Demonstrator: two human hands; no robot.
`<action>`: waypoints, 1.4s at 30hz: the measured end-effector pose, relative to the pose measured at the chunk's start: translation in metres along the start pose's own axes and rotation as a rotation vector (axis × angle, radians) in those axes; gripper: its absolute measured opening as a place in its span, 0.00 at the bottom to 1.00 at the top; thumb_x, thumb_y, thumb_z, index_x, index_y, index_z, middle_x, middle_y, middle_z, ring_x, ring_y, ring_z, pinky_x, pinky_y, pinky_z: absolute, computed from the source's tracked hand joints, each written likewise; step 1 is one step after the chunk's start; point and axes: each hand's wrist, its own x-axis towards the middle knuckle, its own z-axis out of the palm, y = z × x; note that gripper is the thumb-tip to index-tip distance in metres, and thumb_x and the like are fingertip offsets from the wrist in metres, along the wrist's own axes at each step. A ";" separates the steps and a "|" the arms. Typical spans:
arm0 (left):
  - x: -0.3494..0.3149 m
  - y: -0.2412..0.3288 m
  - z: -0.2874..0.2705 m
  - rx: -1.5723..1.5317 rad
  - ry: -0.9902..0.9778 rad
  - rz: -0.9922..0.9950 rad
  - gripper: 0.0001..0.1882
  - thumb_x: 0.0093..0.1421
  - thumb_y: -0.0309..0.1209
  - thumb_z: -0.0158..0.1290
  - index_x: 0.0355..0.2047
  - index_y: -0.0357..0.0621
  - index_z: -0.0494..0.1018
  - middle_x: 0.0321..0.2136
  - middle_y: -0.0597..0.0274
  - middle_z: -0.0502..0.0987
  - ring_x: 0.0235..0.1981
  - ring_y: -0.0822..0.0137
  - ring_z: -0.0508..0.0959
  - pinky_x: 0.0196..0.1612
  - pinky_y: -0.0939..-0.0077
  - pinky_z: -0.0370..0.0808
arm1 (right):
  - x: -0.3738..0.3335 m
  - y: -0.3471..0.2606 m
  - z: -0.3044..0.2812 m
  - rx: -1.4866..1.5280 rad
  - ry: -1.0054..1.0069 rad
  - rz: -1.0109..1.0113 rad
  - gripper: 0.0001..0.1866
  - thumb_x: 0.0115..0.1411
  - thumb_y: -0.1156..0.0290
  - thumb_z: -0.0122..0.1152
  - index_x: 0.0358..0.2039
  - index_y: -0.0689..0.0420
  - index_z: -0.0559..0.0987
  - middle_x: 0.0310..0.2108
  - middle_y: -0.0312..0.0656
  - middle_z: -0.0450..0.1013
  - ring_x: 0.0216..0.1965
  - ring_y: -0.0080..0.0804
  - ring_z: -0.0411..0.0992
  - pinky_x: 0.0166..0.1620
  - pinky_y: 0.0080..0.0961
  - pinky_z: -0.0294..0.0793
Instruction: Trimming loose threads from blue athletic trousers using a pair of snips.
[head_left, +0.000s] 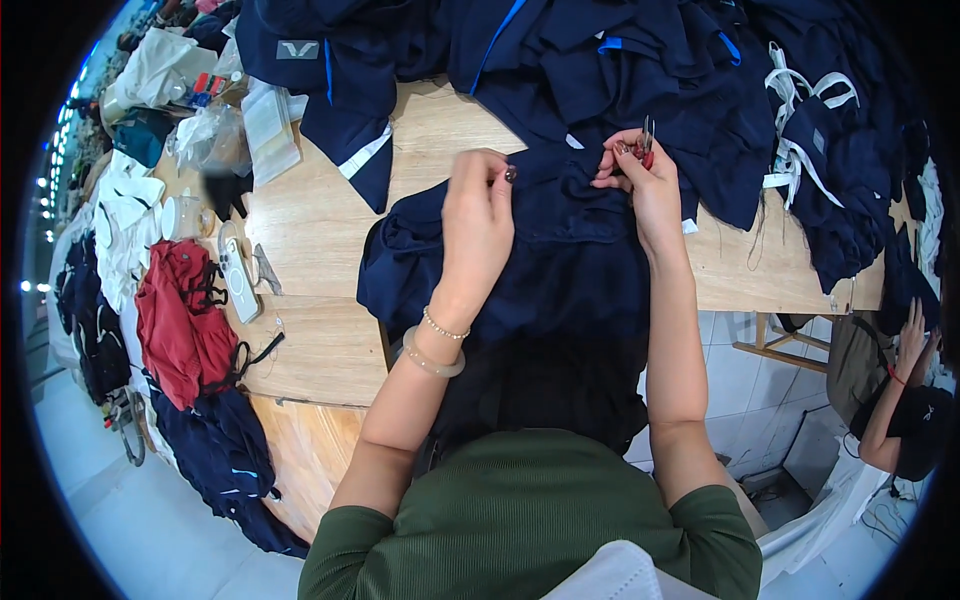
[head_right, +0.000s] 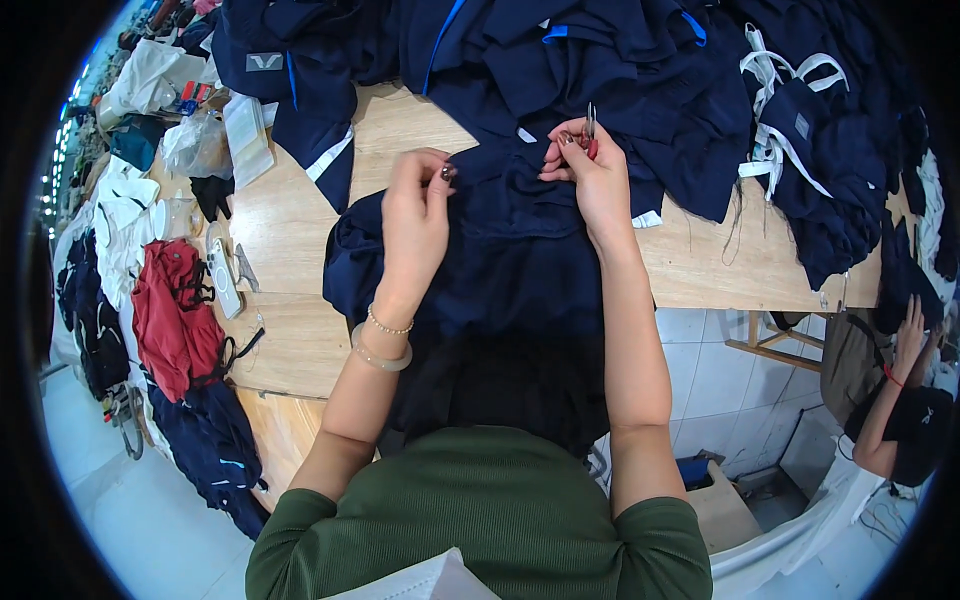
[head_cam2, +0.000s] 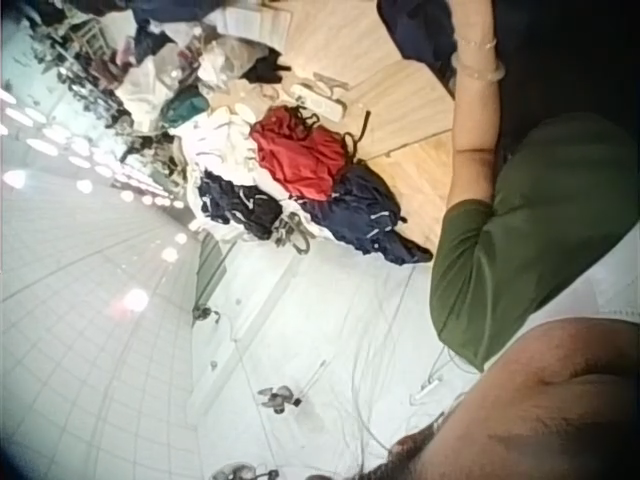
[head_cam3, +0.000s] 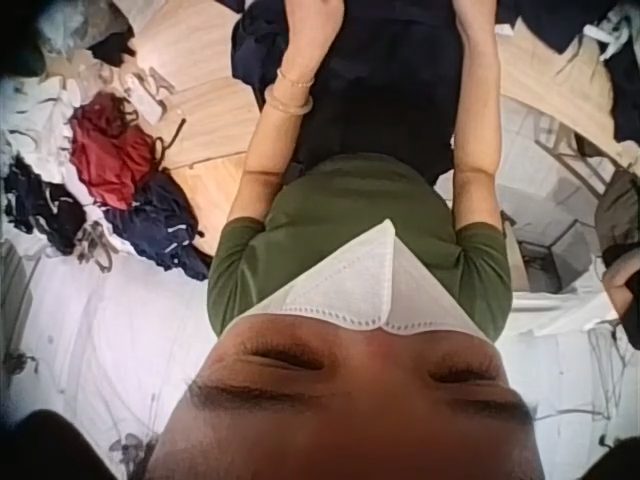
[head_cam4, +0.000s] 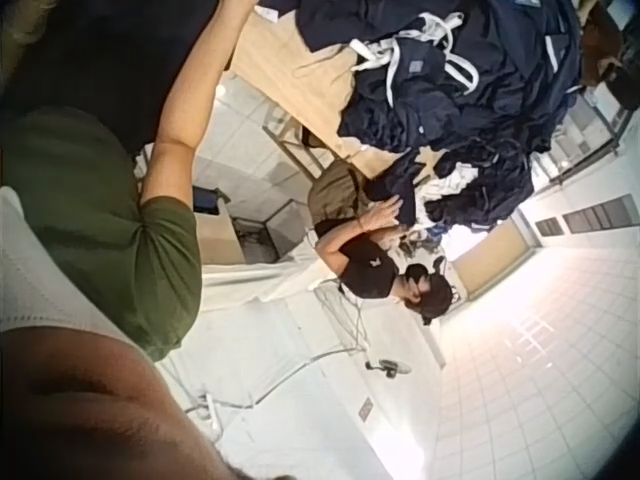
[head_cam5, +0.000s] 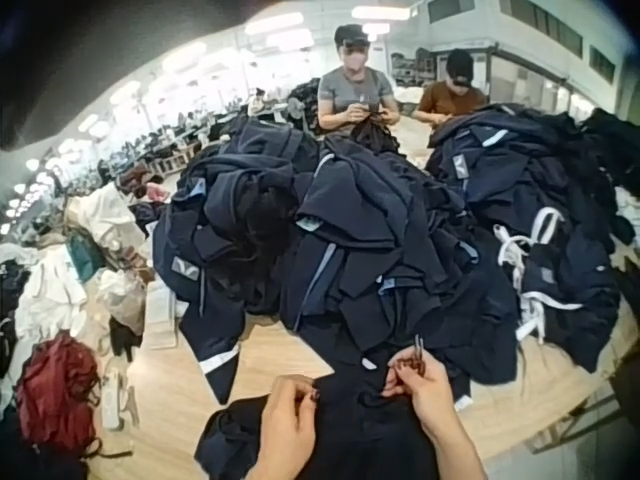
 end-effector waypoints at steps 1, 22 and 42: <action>0.002 0.010 -0.003 0.005 -0.009 0.017 0.06 0.59 0.17 0.52 0.36 0.33 0.69 0.38 0.51 0.72 0.32 0.54 0.77 0.36 0.69 0.75 | 0.000 0.000 -0.001 0.005 -0.011 -0.002 0.07 0.67 0.76 0.47 0.39 0.61 0.75 0.28 0.39 0.72 0.29 0.23 0.73 0.34 0.20 0.78; 0.000 -0.002 0.038 0.020 -0.142 0.104 0.04 0.60 0.20 0.52 0.35 0.32 0.69 0.36 0.47 0.77 0.32 0.46 0.79 0.34 0.64 0.77 | -0.017 -0.022 0.014 -0.368 0.131 0.106 0.09 0.66 0.71 0.54 0.41 0.60 0.77 0.23 0.29 0.68 0.21 0.12 0.60 0.23 0.12 0.56; -0.012 0.000 0.029 -0.106 -0.208 0.042 0.04 0.59 0.15 0.53 0.35 0.29 0.71 0.43 0.50 0.78 0.38 0.65 0.82 0.42 0.77 0.79 | -0.053 -0.036 0.009 -0.245 0.038 0.385 0.12 0.64 0.65 0.58 0.33 0.61 0.82 0.14 0.22 0.58 0.14 0.09 0.49 0.18 0.14 0.41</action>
